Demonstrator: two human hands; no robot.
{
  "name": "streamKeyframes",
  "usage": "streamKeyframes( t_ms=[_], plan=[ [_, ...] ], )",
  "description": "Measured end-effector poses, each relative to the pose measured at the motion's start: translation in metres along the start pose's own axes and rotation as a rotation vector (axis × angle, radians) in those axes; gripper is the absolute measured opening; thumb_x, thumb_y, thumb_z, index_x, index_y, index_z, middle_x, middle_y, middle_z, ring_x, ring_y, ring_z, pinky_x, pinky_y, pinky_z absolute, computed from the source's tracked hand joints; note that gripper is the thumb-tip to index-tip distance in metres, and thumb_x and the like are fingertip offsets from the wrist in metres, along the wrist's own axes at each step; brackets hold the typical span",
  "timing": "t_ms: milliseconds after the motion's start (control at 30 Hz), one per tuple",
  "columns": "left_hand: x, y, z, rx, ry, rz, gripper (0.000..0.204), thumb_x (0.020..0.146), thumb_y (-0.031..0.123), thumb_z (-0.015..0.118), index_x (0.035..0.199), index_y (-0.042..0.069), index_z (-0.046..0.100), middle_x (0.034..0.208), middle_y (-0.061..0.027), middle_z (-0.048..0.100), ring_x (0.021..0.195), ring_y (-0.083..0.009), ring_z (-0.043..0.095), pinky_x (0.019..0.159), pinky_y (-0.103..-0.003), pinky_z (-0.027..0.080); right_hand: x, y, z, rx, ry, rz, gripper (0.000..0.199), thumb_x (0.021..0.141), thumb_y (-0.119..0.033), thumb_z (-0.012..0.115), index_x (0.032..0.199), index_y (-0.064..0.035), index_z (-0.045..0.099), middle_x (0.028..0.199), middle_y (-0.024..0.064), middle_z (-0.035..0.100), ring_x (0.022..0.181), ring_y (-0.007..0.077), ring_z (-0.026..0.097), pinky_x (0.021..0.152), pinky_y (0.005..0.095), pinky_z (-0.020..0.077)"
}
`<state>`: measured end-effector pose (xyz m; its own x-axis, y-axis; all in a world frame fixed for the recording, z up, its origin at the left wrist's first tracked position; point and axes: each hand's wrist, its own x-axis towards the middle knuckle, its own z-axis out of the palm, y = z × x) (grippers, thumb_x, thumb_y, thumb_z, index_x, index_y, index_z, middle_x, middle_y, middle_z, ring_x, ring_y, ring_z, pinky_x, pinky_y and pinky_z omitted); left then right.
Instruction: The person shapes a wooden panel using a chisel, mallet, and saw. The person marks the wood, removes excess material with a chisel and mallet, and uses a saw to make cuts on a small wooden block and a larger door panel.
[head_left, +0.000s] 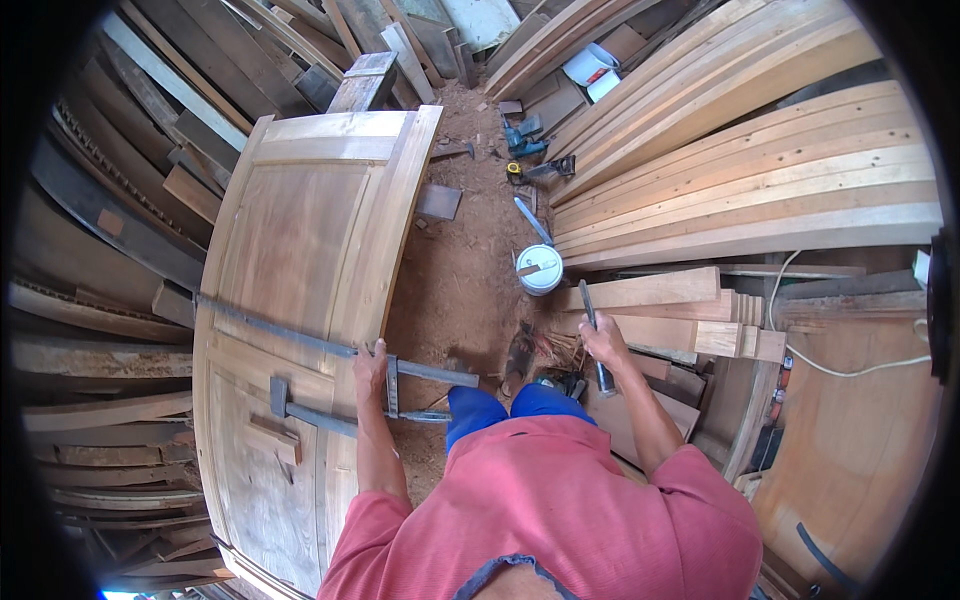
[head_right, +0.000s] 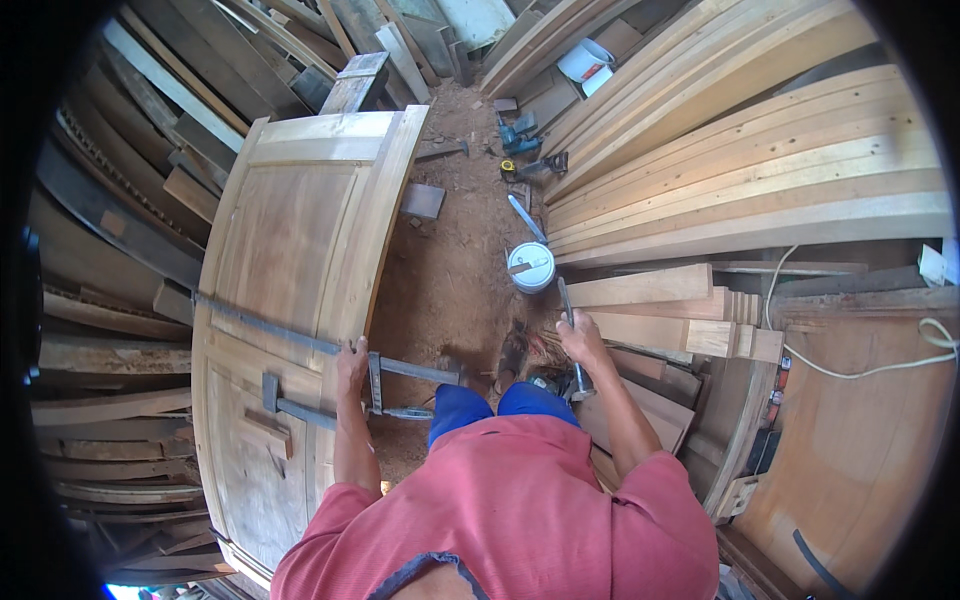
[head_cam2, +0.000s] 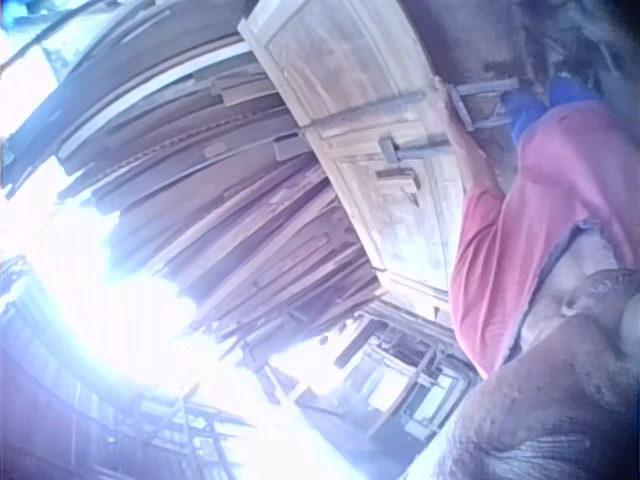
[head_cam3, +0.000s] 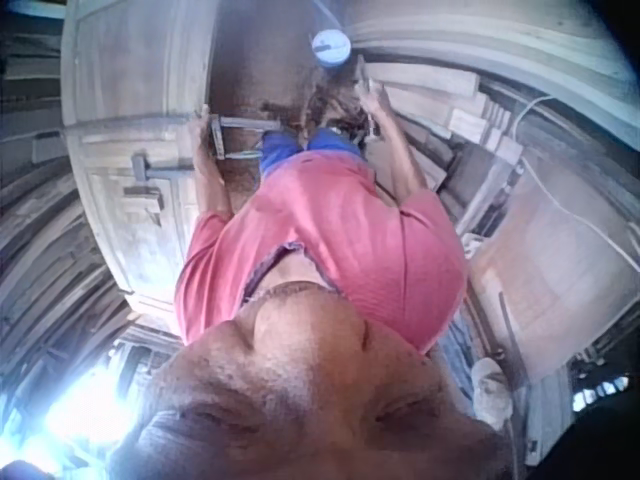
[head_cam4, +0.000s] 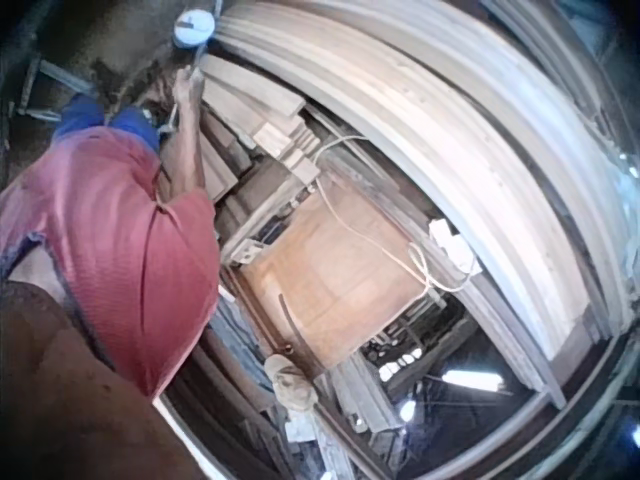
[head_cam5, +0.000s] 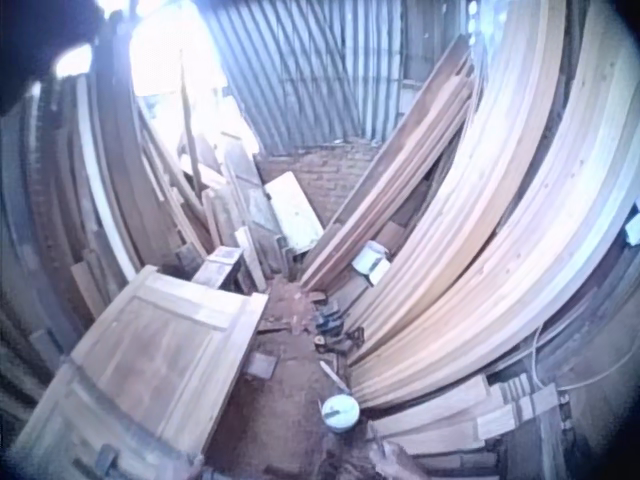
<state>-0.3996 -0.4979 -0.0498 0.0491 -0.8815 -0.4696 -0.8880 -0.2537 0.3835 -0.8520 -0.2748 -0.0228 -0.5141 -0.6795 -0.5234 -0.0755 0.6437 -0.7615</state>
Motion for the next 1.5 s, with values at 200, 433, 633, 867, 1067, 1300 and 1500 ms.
streamKeyframes(
  t_ms=[200,433,633,867,1067,1300,1500],
  plan=[
    [0.003,0.007,0.025,0.267,0.073,-0.023,0.078,0.091,0.058,0.051,0.138,-0.004,0.048,0.132,-0.0413,0.049,0.128,-0.0577,0.04,0.109,-0.058,0.032,0.051,-0.033,0.037,-0.042,-0.152,-0.137,0.023,0.093,-0.017,0.058,0.107,0.0017,0.056,0.067,0.0019,0.053,0.051,0.011,0.052,0.046,0.0282,0.0427],
    [0.002,0.024,0.057,0.112,0.258,-0.138,0.076,0.087,0.054,0.062,0.129,-0.007,0.049,0.132,-0.0586,0.022,0.128,-0.0684,0.027,0.107,-0.068,0.026,0.084,-0.1,0.061,-0.061,-0.273,-0.013,0.018,0.093,-0.016,0.057,0.101,0.0001,0.056,0.069,0.0025,0.054,0.053,0.0107,0.051,0.045,0.0279,0.0411],
    [0.008,0.0,0.066,0.164,0.248,-0.1,0.067,0.087,0.05,0.063,0.13,-0.001,0.054,0.139,-0.0546,0.018,0.132,-0.0647,0.025,0.107,-0.065,0.026,0.124,-0.155,0.112,0.178,-0.343,0.115,0.016,0.092,-0.017,0.06,0.087,-0.0027,0.055,0.068,0.0042,0.054,0.052,0.0128,0.053,0.044,0.0288,0.0443],
    [0.005,0.049,0.019,-0.202,0.387,-0.286,0.046,0.084,0.035,0.069,0.117,0.004,0.064,0.147,-0.0395,0.026,0.135,-0.0521,0.03,0.111,-0.058,0.024,0.237,-0.146,0.147,0.537,-0.405,0.486,0.017,0.09,-0.018,0.064,0.08,-0.0052,0.058,0.066,0.005,0.055,0.05,0.0149,0.053,0.043,0.0325,0.0465],
    [0.009,0.056,0.027,-0.209,0.485,-0.461,0.042,0.083,0.03,0.069,0.115,0.003,0.064,0.146,-0.0337,0.034,0.135,-0.0489,0.033,0.112,-0.055,0.026,0.355,-0.141,0.153,0.337,-0.258,0.681,0.02,0.093,-0.018,0.058,0.077,-0.0063,0.053,0.06,0.0045,0.05,0.05,0.0182,0.05,0.042,0.0342,0.0432],
    [0.034,0.076,0.042,-0.031,0.569,-0.588,0.038,0.084,0.027,0.066,0.109,-0.001,0.059,0.146,-0.0334,0.036,0.135,-0.0453,0.036,0.11,-0.058,0.027,0.494,-0.227,0.152,0.26,-0.188,0.549,0.016,0.095,-0.016,0.056,0.082,-0.0068,0.054,0.064,0.0037,0.051,0.05,0.0163,0.05,0.043,0.033,0.0442],
    [0.056,0.069,0.049,0.051,0.481,-0.793,0.043,0.086,0.033,0.064,0.109,-0.002,0.056,0.147,-0.0339,0.034,0.133,-0.0473,0.038,0.108,-0.056,0.03,0.557,-0.374,0.149,0.154,-0.337,0.093,0.01,0.095,-0.016,0.059,0.096,-0.0097,0.051,0.073,0.0026,0.054,0.055,0.0126,0.054,0.045,0.03,0.0485]
  ],
)
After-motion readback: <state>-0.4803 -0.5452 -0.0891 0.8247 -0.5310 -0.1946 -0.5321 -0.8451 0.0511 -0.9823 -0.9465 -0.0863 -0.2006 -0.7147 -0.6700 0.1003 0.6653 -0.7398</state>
